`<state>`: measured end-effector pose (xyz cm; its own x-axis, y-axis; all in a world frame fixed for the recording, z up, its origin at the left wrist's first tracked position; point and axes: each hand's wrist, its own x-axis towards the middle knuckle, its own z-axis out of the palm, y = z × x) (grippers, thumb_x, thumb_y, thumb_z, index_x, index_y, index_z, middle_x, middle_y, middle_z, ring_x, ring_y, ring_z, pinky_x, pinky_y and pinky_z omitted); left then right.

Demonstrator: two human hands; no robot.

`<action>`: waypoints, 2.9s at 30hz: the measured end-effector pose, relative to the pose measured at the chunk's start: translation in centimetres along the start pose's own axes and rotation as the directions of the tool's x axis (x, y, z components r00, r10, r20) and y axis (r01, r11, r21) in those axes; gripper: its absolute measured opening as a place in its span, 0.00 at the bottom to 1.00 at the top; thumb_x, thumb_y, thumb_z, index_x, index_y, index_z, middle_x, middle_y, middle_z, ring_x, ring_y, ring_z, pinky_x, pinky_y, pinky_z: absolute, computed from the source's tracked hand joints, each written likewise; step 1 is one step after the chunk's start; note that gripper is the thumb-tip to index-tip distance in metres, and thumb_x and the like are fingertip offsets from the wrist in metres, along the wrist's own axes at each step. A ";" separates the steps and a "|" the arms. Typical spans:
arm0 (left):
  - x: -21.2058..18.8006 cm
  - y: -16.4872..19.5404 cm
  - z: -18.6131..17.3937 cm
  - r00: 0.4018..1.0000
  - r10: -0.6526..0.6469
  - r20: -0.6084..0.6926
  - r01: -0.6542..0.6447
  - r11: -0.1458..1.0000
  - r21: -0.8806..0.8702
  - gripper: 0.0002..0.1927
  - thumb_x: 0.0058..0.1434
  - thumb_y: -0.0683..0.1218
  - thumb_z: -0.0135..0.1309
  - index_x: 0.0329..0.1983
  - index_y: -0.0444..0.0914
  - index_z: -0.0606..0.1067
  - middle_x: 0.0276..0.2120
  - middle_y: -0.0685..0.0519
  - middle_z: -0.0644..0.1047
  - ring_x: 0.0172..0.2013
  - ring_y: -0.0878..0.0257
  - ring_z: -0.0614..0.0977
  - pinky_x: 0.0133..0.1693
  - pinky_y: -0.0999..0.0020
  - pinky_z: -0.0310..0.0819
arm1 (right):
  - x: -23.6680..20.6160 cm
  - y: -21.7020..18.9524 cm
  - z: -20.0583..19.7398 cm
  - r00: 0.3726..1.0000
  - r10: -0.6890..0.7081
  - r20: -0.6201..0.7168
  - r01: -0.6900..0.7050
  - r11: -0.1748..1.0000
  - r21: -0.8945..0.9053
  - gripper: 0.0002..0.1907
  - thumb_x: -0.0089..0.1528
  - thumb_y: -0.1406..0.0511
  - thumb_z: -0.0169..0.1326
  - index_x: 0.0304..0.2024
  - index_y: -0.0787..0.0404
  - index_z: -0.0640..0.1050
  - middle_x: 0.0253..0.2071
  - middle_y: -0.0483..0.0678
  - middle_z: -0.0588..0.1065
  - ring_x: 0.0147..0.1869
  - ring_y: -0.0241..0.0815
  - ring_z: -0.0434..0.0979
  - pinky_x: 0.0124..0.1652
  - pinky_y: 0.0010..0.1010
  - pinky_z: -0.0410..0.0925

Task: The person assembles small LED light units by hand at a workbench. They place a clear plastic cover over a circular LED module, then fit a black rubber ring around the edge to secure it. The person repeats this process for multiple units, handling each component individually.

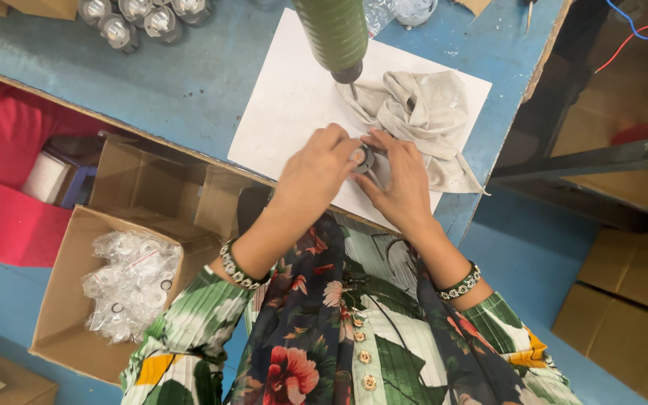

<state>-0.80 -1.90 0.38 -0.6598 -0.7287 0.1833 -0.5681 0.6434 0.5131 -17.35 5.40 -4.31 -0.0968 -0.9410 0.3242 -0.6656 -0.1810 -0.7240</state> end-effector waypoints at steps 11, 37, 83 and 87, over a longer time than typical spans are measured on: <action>0.1 -4.0 2.5 0.948 -0.318 -0.005 0.262 0.787 -0.558 0.17 0.62 0.46 0.60 0.53 0.37 0.76 0.47 0.46 0.78 0.41 0.57 0.84 0.41 0.66 0.80 | -0.9 0.3 0.3 0.992 -0.086 -0.098 0.083 0.996 -0.035 0.21 0.55 0.66 0.71 0.47 0.61 0.77 0.55 0.53 0.77 0.56 0.53 0.79 0.52 0.38 0.73; 0.9 -2.1 4.8 0.928 -0.371 -0.022 0.304 0.793 -0.527 0.11 0.59 0.48 0.59 0.42 0.41 0.78 0.39 0.54 0.77 0.33 0.64 0.84 0.38 0.66 0.76 | -0.8 0.6 -0.9 0.996 -0.041 -0.076 0.039 0.999 -0.037 0.15 0.56 0.70 0.71 0.42 0.66 0.79 0.54 0.55 0.79 0.57 0.51 0.82 0.53 0.36 0.75; 1.2 -2.0 5.6 0.919 -0.376 -0.118 0.250 0.788 -0.562 0.09 0.63 0.50 0.58 0.41 0.41 0.78 0.38 0.54 0.78 0.32 0.63 0.83 0.37 0.67 0.77 | -0.2 1.5 -0.7 0.999 0.034 -0.005 -0.033 0.996 0.084 0.28 0.57 0.70 0.70 0.57 0.63 0.72 0.57 0.54 0.76 0.58 0.47 0.80 0.50 0.32 0.77; 0.9 -2.7 5.7 0.936 -0.337 -0.104 0.226 0.799 -0.557 0.08 0.64 0.49 0.57 0.43 0.41 0.79 0.39 0.54 0.78 0.33 0.63 0.83 0.39 0.67 0.77 | -0.1 1.8 -0.6 0.999 0.041 0.021 -0.043 0.994 0.102 0.38 0.53 0.69 0.72 0.62 0.66 0.67 0.57 0.56 0.75 0.58 0.47 0.79 0.50 0.33 0.75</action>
<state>-2.65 -3.00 -5.61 -0.3746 -0.9232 0.0861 -0.3288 0.2191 0.9186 -18.99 5.32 -5.30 -0.1087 -0.9533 0.2817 -0.5823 -0.1686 -0.7953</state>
